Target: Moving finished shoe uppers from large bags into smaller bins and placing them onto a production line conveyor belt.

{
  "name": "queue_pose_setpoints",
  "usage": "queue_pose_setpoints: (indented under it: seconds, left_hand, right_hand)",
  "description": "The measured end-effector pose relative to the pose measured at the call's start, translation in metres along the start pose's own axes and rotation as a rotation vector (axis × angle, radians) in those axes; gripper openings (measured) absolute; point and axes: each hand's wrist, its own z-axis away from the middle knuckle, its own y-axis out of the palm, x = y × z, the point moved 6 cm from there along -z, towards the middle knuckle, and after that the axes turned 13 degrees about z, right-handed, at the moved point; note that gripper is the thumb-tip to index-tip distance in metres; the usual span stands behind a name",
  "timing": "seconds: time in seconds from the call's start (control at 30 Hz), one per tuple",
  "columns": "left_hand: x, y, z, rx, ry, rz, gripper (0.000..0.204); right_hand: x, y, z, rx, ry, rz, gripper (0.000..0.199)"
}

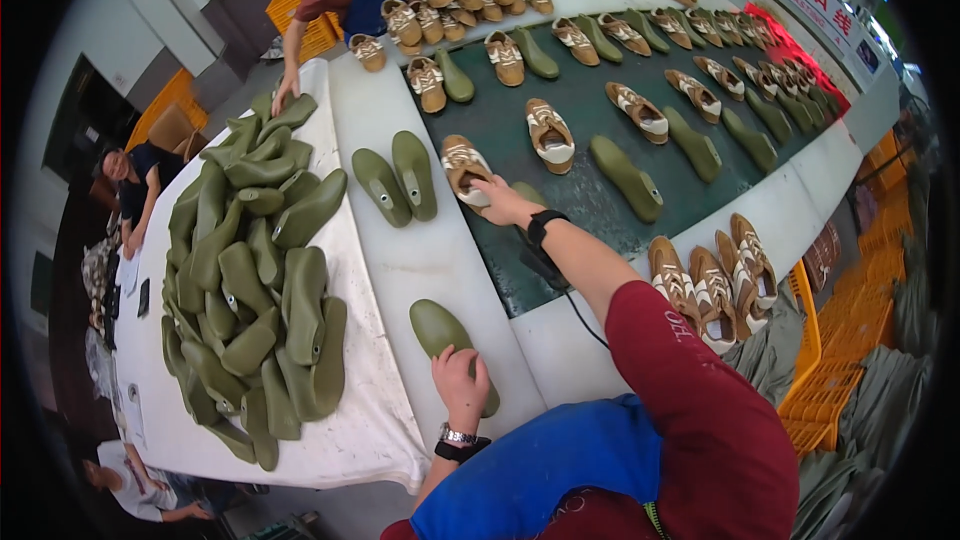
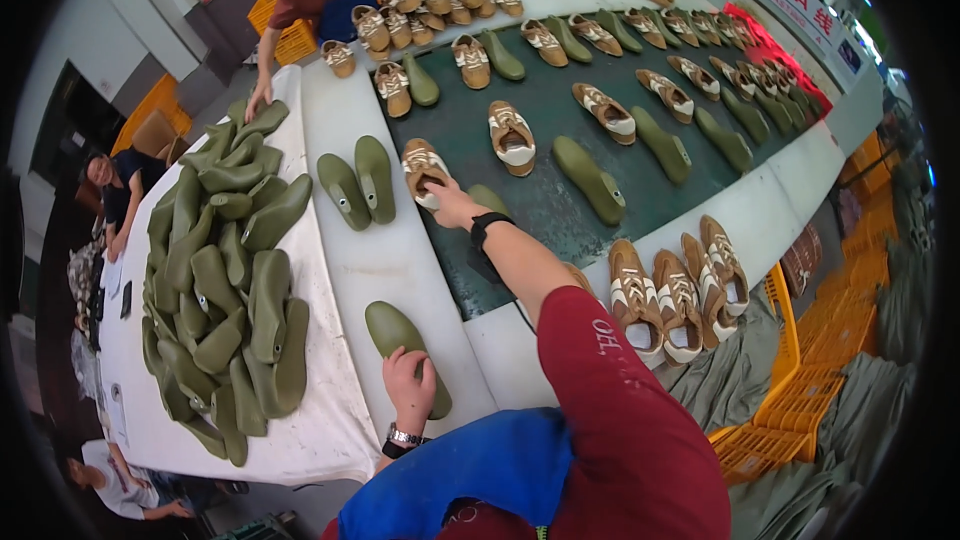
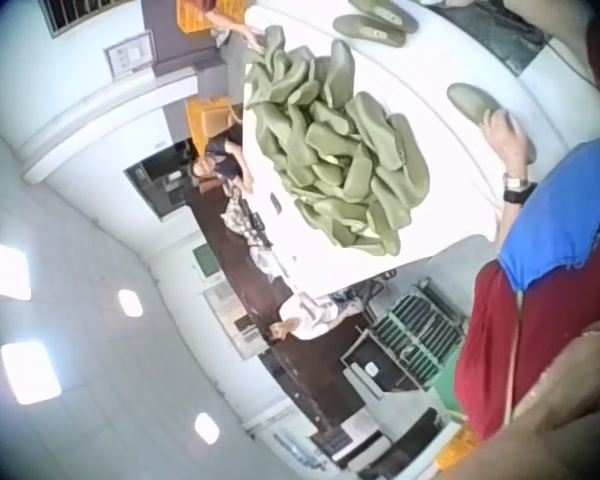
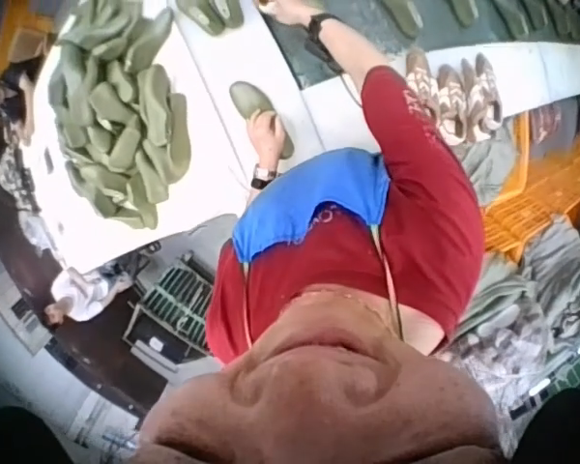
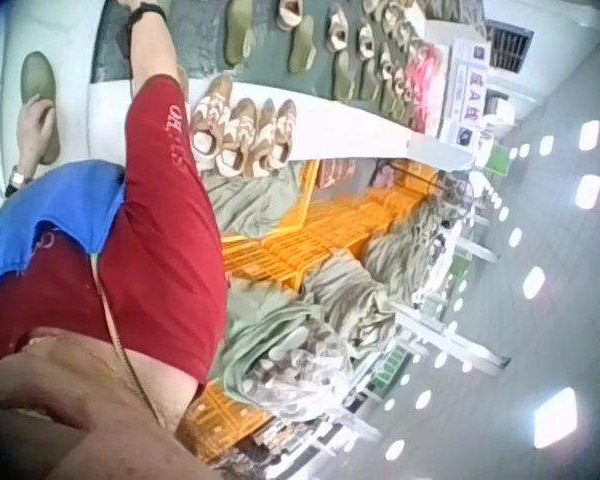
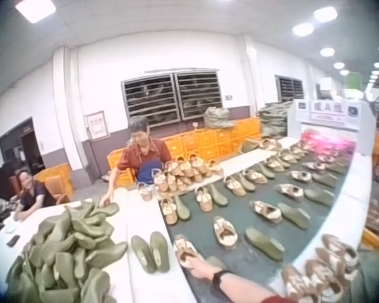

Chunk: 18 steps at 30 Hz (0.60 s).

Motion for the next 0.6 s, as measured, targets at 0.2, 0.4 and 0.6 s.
queue_pose_setpoints:
  seconds: [0.2, 0.4, 0.6]
  left_hand:
    - [0.010, 0.004, 0.007, 0.019, -0.009, 0.007, 0.008]
    - [0.011, 0.008, 0.005, 0.016, 0.062, 0.015, 0.006]
    - [0.013, 0.012, 0.006, 0.118, 0.113, 0.093, 0.006]
  right_hand:
    - [0.018, 0.018, 0.039, 0.184, -0.119, 0.001, 0.044]
    - [0.034, -0.008, 0.196, 0.484, -0.287, -0.115, 0.039]
    - [-0.006, -0.022, 0.385, 0.428, -0.024, -0.591, 0.034]
